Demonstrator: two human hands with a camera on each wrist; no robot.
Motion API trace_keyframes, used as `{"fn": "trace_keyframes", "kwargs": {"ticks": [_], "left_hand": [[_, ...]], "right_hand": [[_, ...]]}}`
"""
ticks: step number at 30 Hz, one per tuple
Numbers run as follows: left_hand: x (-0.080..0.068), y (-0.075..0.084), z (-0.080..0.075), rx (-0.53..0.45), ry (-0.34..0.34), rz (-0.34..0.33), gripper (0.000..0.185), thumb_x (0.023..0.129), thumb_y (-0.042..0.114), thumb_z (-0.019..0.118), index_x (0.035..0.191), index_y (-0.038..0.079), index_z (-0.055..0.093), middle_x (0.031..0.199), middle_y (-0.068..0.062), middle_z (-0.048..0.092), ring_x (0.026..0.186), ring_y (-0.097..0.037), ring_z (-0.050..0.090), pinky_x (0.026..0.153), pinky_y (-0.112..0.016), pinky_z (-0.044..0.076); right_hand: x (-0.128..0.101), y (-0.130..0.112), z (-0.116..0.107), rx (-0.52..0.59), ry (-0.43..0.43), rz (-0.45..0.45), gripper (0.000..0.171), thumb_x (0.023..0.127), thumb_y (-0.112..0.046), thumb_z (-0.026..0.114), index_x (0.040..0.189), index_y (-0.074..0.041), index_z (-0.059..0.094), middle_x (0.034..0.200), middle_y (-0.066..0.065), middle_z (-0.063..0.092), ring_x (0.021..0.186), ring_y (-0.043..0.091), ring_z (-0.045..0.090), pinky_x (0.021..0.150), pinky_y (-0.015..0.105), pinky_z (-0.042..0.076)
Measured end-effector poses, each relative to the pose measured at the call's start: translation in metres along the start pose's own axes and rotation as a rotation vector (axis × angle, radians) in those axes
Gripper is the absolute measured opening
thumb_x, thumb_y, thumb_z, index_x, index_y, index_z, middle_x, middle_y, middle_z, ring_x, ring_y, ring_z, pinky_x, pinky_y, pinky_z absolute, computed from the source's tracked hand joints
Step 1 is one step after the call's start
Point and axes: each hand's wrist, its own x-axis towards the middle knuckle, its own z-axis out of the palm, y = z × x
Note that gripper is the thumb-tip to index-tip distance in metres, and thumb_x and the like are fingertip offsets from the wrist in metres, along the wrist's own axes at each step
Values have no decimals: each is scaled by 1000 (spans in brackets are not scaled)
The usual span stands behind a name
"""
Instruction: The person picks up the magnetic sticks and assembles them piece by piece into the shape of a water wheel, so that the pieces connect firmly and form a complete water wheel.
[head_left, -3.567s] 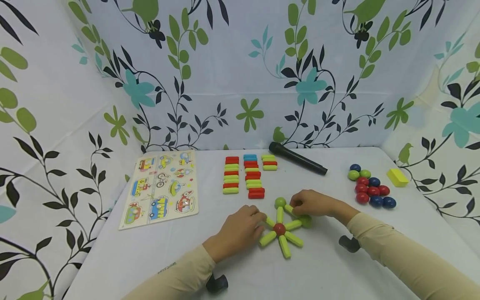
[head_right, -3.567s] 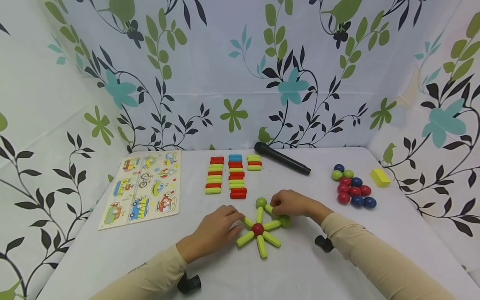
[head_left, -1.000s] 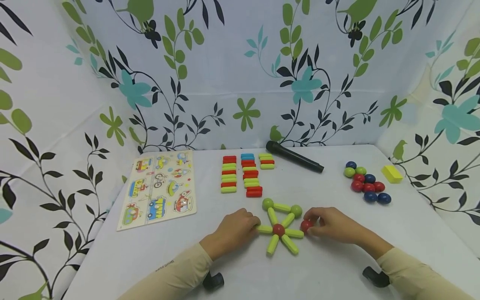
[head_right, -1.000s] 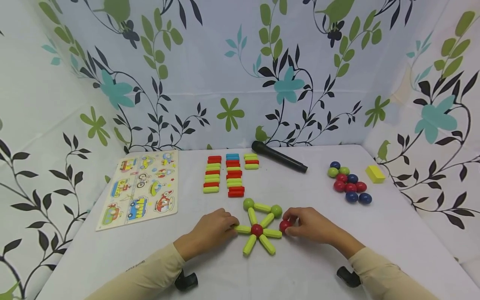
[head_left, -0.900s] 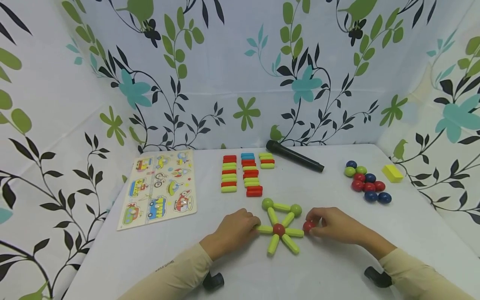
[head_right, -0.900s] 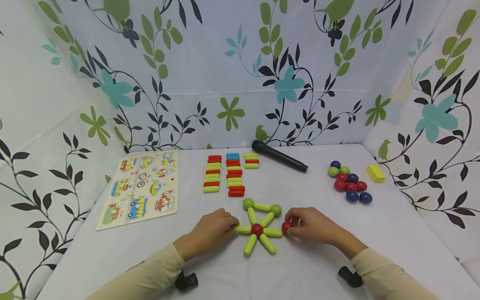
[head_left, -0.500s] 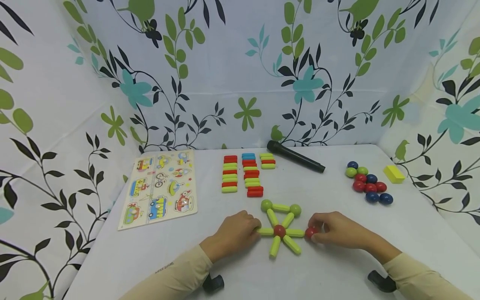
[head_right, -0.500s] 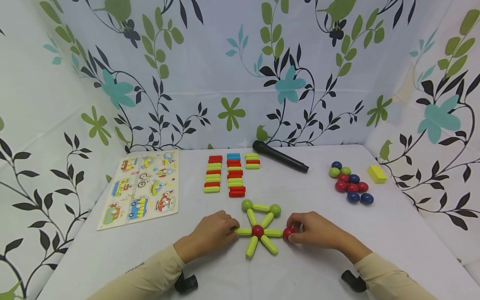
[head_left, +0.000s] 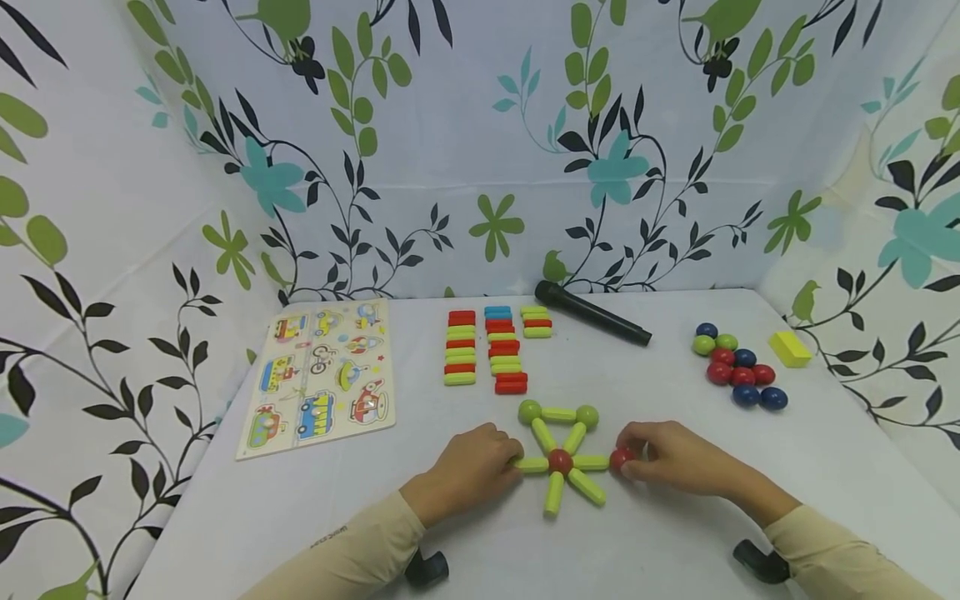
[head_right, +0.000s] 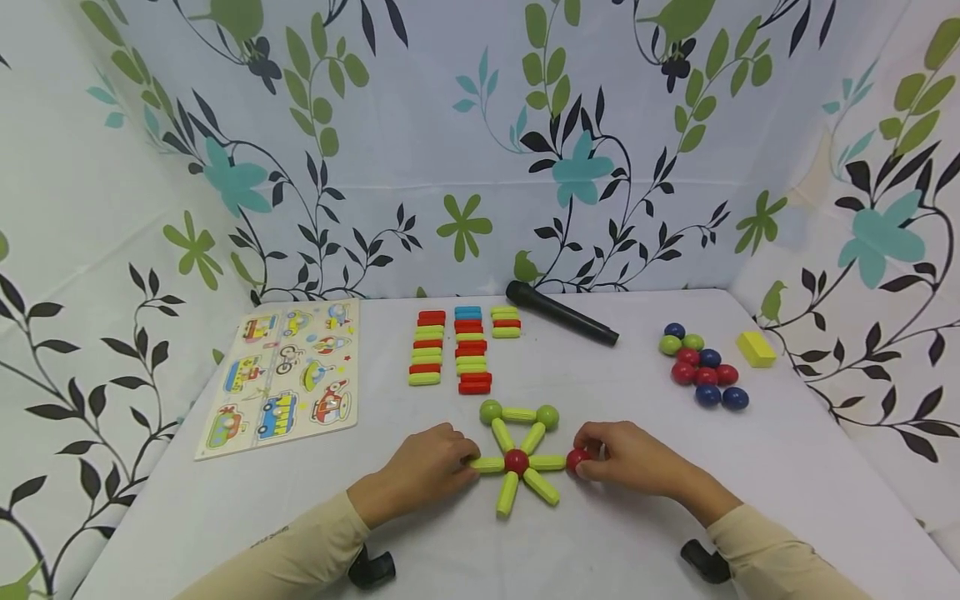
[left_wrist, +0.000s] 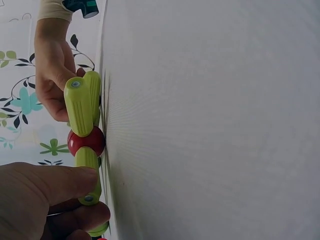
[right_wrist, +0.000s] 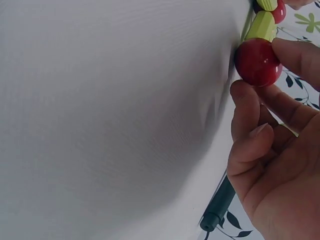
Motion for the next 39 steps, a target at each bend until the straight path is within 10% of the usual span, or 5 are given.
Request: {"fn": "trace_keyframes", "kwargs": {"ticks": [39], "left_hand": [[2,2,0,-9,-19,6,11,90,23,77,99,16,77,75,10,64,71,-5,49,58,-16,41]], "right_hand": [[-1,-1,1,32,112,-48,33,90,-22,76,120,-11,69,106,-7,68,92,9,62,74,24,55]]}}
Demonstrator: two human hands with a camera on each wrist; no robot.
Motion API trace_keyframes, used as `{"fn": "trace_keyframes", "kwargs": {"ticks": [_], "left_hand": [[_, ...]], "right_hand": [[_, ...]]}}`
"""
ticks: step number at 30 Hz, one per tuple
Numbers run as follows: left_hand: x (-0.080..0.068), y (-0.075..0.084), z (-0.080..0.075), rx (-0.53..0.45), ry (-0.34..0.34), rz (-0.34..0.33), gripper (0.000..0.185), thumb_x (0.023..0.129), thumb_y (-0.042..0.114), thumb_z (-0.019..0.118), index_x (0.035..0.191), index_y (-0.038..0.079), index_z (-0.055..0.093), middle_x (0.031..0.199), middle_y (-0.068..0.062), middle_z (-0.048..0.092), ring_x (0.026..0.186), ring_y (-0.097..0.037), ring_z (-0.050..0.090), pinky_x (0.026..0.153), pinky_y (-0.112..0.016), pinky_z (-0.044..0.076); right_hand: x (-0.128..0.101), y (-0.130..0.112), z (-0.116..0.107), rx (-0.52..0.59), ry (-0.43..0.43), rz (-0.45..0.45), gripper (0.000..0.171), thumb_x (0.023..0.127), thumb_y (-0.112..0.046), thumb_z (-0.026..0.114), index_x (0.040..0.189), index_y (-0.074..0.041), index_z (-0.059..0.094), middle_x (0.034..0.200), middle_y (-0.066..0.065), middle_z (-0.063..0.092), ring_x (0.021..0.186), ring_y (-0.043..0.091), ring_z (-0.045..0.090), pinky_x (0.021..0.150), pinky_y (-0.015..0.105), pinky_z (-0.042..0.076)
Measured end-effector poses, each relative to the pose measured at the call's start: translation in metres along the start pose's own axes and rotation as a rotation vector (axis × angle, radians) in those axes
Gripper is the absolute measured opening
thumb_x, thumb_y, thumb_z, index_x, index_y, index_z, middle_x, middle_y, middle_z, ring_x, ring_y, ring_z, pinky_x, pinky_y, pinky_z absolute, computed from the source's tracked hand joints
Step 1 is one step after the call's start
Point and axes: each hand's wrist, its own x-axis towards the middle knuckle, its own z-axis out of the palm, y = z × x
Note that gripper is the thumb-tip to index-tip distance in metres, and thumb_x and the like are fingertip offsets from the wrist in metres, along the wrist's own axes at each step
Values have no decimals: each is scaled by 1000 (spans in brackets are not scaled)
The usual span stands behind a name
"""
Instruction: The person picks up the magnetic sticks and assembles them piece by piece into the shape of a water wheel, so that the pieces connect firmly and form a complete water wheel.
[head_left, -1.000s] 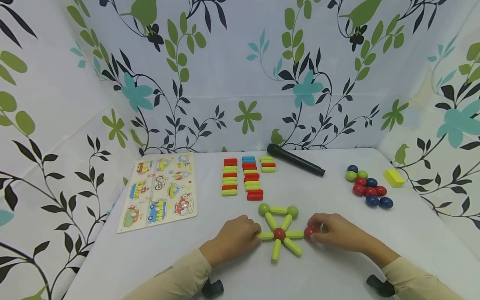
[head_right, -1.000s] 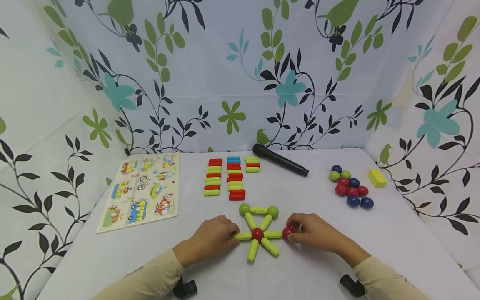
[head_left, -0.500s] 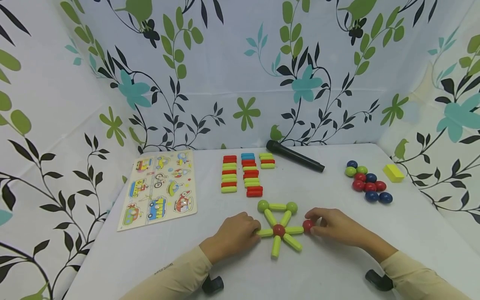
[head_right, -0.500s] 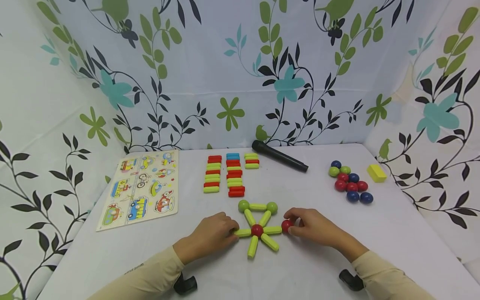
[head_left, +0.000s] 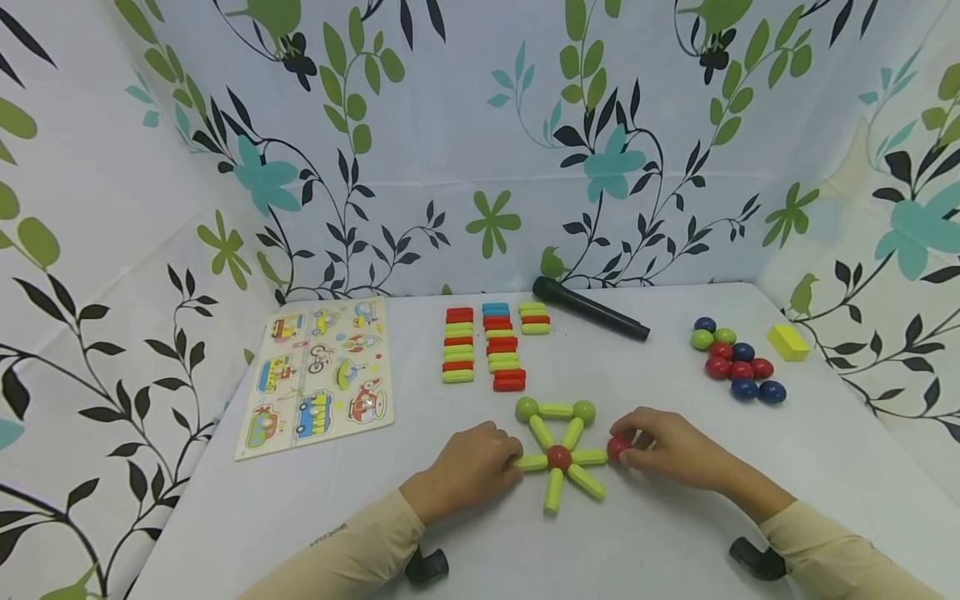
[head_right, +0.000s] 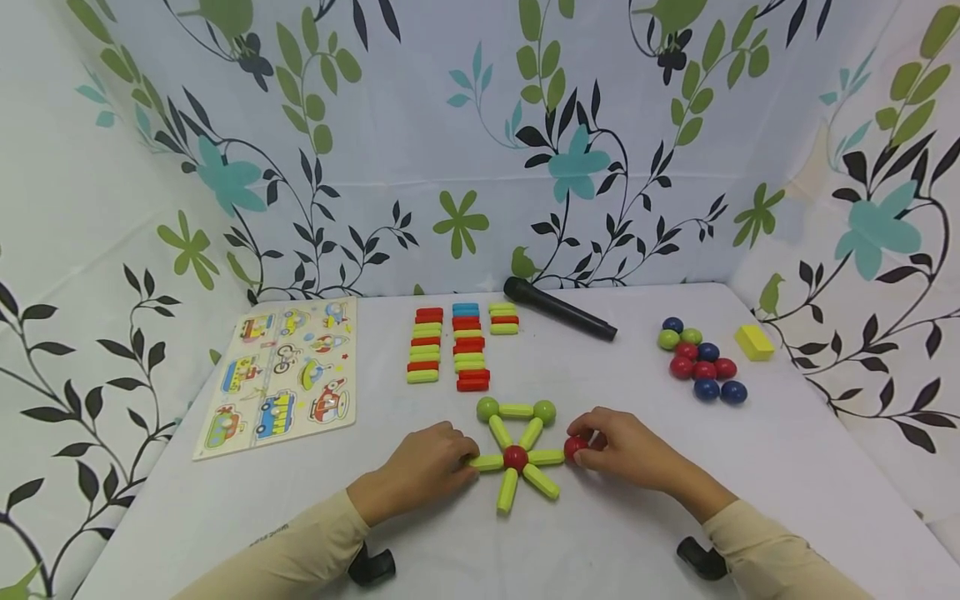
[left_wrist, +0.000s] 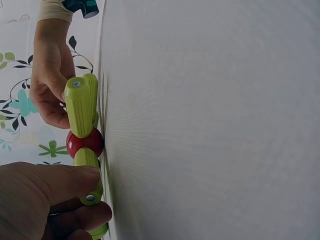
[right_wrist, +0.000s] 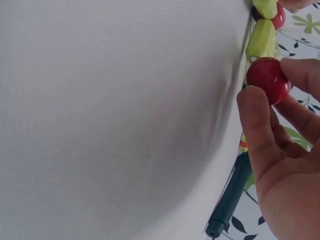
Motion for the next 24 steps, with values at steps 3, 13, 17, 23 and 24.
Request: {"fn": "trace_keyframes", "kwargs": {"ticks": [3,13,17,23,24], "left_hand": [[0,0,-1,-1,0,-2,11,90,23,77,99,16,77,76,9,64,72,-5,49,58,-16,42],[-1,1,0,-8,-9,-5,11,90,21,78,99,15,77,75,9,64,72,-5,49,59,-16,43],[-1,0,2,-5,-1,-2,9,89,21,77,97,16,77,74,10,64,71,-5,49,58,-16,42],[-1,-1,2,7,15,9,9,89,22,78,97,16,77,75,10,65,72,-4,50,58,-16,43],[-1,-1,2,8,16,10,10,89,22,78,97,16,77,75,10,65,72,-4,50,59,-16,43]], "right_hand": [[0,1,0,12,-14,-4,33,90,-22,75,120,-10,69,107,-6,68,93,11,64,75,24,55],[4,-3,11,-100,-45,-17,39,90,-25,77,128,-16,70,109,-6,63,90,8,55,77,24,53],[6,-8,17,-251,-11,-67,36,88,-26,79,123,-17,73,110,-4,58,87,5,53,75,24,52],[7,-12,20,-337,31,-132,27,89,-17,78,116,-19,76,106,-4,55,79,1,52,70,21,53],[7,-13,20,-341,37,-136,26,89,-16,78,114,-19,76,105,-4,55,78,1,52,70,20,53]]}}
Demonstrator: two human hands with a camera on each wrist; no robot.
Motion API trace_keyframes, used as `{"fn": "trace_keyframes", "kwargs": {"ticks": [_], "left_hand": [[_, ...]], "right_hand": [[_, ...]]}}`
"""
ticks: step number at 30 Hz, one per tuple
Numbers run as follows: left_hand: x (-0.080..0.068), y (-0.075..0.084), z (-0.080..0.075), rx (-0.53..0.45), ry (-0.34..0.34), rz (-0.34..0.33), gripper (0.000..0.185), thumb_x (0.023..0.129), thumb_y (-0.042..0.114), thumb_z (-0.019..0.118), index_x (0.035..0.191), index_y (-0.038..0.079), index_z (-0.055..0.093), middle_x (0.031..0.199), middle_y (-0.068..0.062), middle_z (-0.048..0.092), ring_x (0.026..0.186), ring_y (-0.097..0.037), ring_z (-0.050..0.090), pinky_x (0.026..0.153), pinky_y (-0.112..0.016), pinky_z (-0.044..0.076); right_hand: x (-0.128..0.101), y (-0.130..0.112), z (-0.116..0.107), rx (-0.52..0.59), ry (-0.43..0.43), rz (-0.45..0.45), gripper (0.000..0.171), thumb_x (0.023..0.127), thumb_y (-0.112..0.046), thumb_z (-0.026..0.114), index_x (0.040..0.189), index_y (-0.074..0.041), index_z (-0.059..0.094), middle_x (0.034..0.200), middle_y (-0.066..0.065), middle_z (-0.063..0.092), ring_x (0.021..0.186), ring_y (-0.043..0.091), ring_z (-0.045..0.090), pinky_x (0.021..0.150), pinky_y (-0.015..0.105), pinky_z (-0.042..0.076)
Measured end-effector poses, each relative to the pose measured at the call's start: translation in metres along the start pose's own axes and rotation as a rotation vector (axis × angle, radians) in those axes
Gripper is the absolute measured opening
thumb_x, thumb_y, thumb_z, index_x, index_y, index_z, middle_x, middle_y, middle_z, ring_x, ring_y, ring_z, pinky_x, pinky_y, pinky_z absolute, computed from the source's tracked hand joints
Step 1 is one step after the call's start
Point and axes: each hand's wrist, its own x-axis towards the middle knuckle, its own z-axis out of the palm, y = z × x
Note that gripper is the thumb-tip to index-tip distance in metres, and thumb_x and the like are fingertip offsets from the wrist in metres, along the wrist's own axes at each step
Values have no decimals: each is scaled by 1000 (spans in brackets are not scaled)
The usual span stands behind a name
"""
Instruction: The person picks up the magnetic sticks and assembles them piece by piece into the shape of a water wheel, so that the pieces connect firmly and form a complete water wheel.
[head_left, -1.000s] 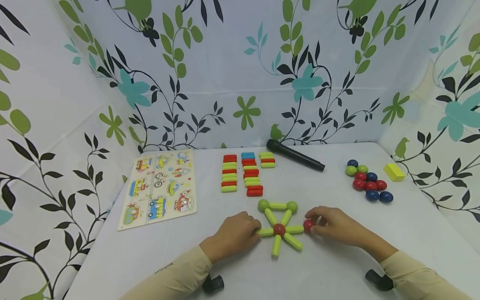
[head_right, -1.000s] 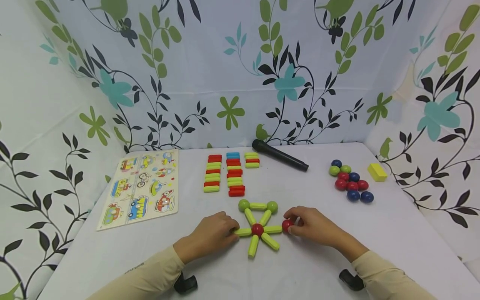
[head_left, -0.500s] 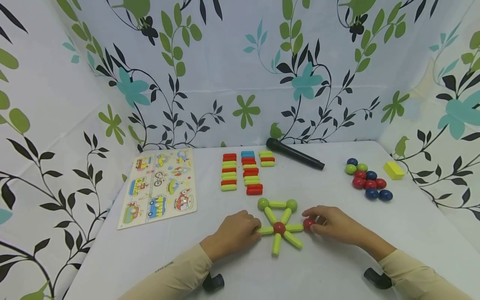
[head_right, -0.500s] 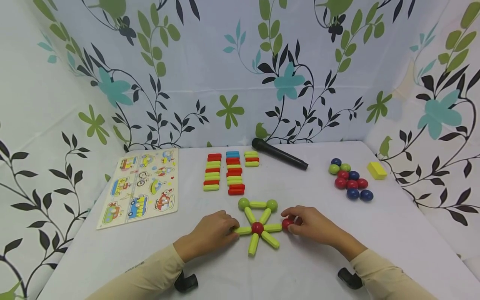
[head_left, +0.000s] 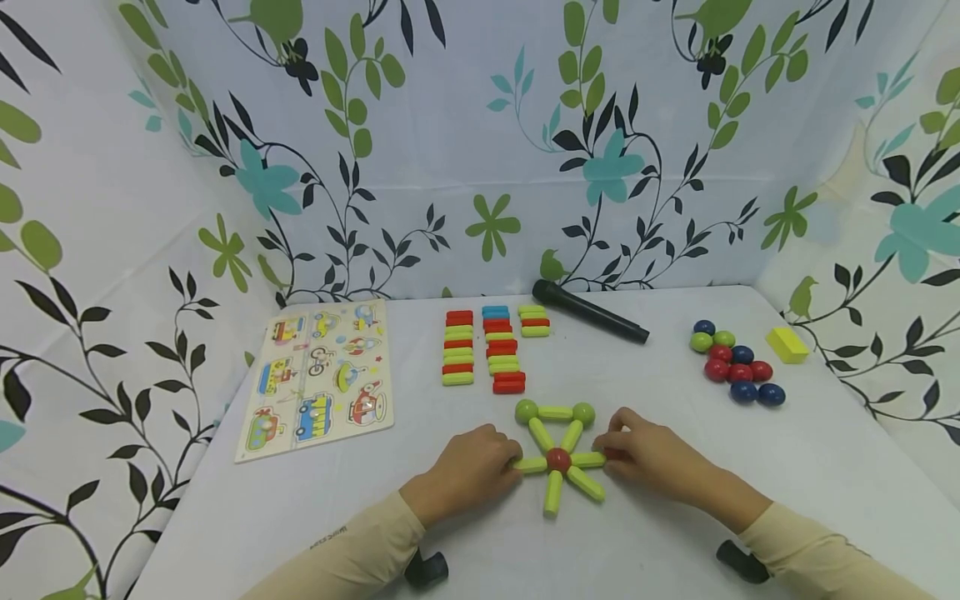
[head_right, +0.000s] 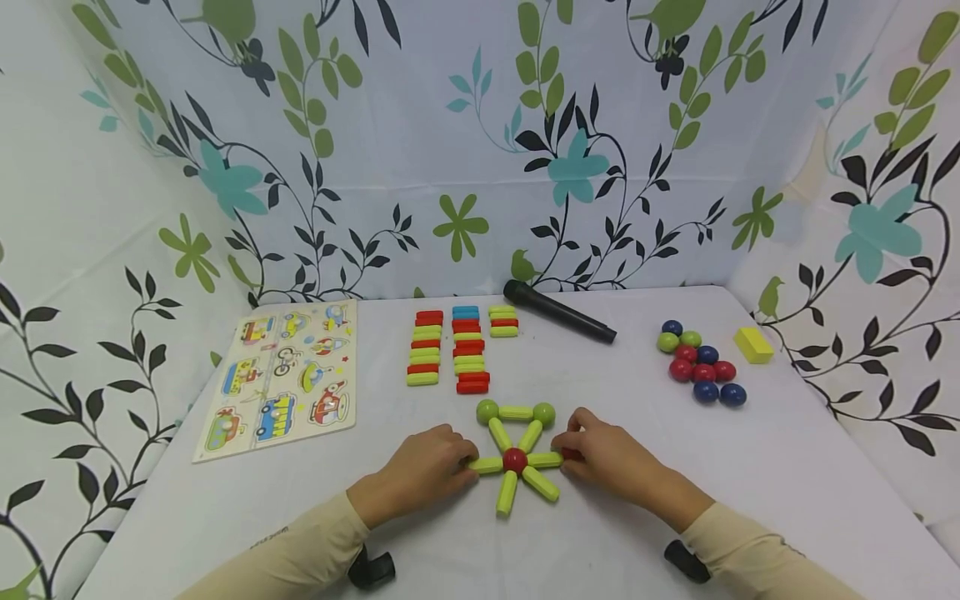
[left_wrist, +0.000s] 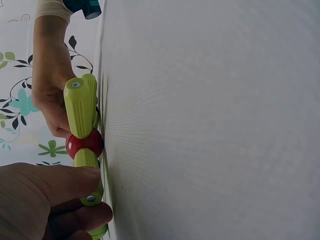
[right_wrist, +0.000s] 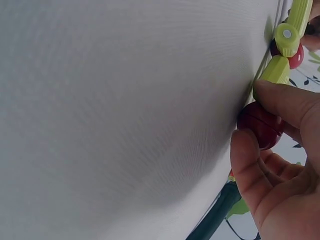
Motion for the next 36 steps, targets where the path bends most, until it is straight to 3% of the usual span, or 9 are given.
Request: {"fn": "trace_keyframes", "kwargs": {"ticks": [9,18,26,31,36], "left_hand": [[-1,1,-2,1,-5,-2,10,89,21,78,96,15,77,75,9,65,72,-5,51,59,-16,44],[-1,1,-2,0,-17,-8,8,88,20,78,95,16,76,72,10,62,71,-5,49,58,-17,43],[-2,1,-3,-17,-10,-1,10,89,21,78,97,15,76,73,10,63,72,-4,49,59,-16,43],[-3,2,-3,-24,2,12,10,89,21,78,97,15,76,72,11,62,72,-4,49,58,-15,42],[-3,3,-4,-21,1,11,10,88,21,78,96,15,76,71,11,61,71,-4,48,58,-15,42]], "right_hand": [[-1,-2,1,9,6,-12,23,90,-15,77,113,-19,77,104,-4,55,78,0,52,69,20,53],[-4,7,6,127,12,33,20,93,-18,73,113,-21,74,105,-10,57,87,1,54,78,22,54],[-3,12,4,158,-34,49,35,93,-31,75,125,-19,70,110,-11,61,90,1,54,81,24,54],[-2,15,-7,179,-25,117,45,94,-45,71,130,-18,67,112,-7,65,84,4,55,73,24,52],[11,23,-29,172,70,174,39,97,-36,69,129,-13,67,113,0,69,80,9,57,69,25,52]]}}
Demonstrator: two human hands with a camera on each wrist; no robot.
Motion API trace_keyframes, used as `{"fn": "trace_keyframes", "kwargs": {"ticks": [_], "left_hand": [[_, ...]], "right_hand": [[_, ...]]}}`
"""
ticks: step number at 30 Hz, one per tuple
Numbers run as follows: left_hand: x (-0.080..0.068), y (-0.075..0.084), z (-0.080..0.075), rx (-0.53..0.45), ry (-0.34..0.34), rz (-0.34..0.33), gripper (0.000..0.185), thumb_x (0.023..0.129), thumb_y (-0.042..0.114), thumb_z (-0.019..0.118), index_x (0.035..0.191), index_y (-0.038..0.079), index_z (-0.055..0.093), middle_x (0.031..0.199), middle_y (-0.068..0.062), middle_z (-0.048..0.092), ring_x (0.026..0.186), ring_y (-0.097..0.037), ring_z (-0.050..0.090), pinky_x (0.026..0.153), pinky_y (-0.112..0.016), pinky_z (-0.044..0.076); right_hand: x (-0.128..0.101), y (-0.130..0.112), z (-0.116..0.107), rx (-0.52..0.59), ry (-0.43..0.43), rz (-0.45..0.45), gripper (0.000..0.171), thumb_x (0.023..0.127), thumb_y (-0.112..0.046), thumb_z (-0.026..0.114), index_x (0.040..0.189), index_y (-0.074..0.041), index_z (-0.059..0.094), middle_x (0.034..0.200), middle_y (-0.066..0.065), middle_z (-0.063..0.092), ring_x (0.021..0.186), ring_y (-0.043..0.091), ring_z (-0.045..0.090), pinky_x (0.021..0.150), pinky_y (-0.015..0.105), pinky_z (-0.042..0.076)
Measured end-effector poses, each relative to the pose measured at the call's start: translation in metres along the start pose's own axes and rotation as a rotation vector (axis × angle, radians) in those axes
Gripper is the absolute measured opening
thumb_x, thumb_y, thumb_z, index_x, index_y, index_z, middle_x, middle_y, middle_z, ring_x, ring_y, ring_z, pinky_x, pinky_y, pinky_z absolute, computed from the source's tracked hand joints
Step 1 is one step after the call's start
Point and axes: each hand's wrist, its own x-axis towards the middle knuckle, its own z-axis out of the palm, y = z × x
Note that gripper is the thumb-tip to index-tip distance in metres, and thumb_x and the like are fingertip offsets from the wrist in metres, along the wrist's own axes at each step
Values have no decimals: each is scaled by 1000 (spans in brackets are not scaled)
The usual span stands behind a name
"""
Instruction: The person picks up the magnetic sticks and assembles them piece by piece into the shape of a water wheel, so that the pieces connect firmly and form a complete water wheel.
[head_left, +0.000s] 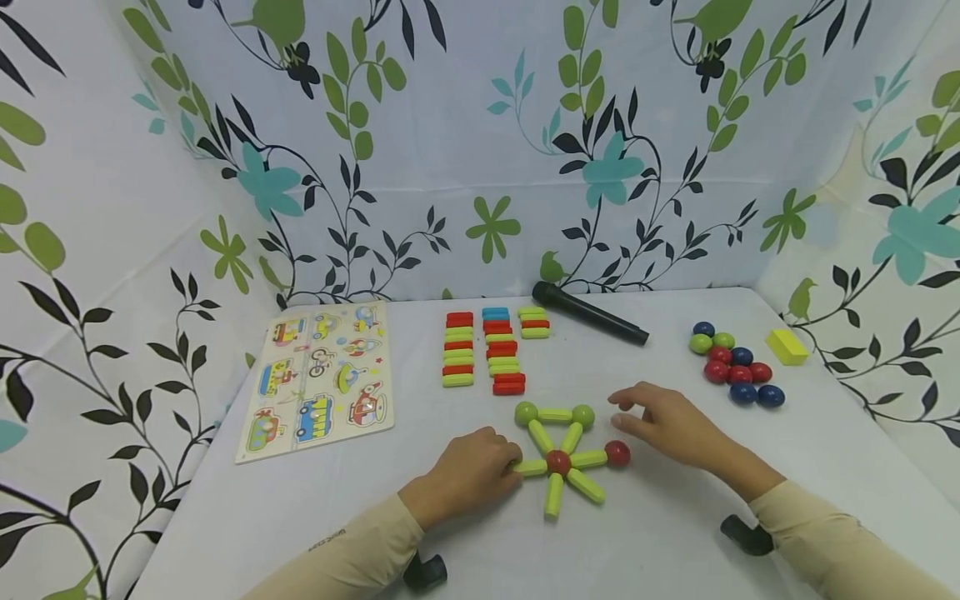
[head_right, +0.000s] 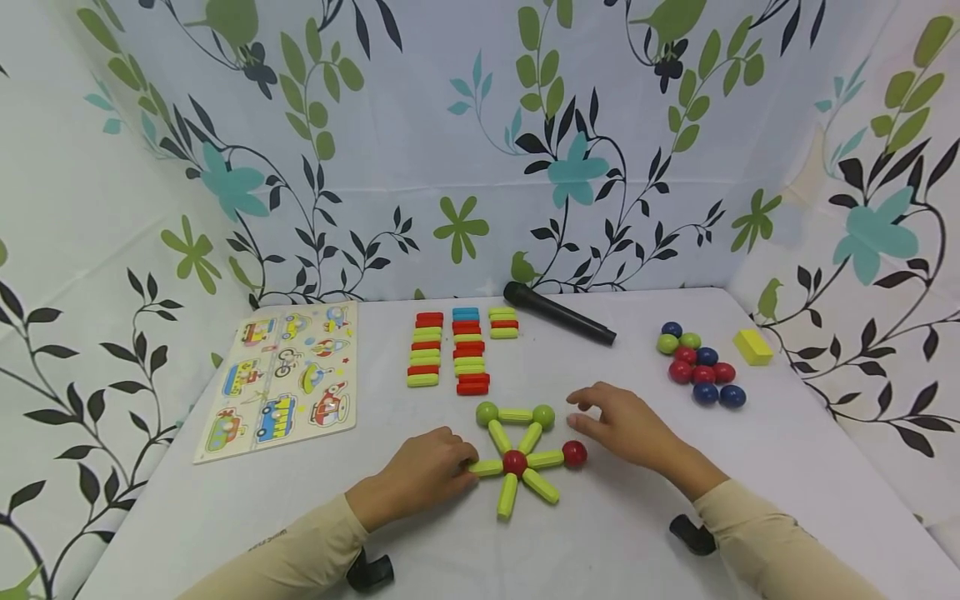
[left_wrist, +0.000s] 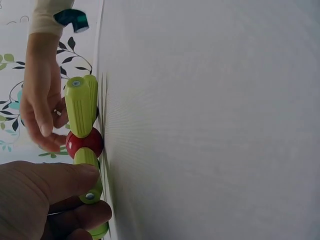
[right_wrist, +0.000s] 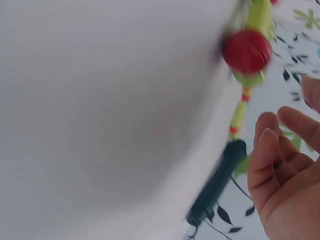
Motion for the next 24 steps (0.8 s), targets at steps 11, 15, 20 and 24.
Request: {"fn": "trace_keyframes", "kwargs": {"ticks": [11,15,20,24], "left_hand": [[0,0,2,-9,-10,14,11,88,21,79,97,15,76,71,12,59,70,-4,47,57,-16,40],[3,0,5,-19,-39,21,13,89,24,79,100,17,76,73,13,60,72,-4,47,58,-15,39],[0,1,9,-17,-49,19,13,89,27,79,98,18,76,72,14,60,71,-3,47,57,-14,39],[-1,1,8,-20,-26,36,12,89,26,79,97,18,76,74,13,61,72,-4,48,58,-15,39]], "right_hand": [[84,-10,-25,-238,58,-5,33,94,-22,73,125,-10,70,102,5,72,86,20,64,74,37,57],[126,-15,-34,-366,16,-39,32,95,-19,73,125,-11,70,109,8,72,99,25,67,85,45,58],[176,-23,-21,-470,-64,-88,30,96,-16,70,126,-11,71,113,8,70,101,25,66,89,43,57],[195,-33,-5,-519,-105,-113,28,96,-14,69,124,-11,72,116,10,70,102,26,66,91,44,57]]}}
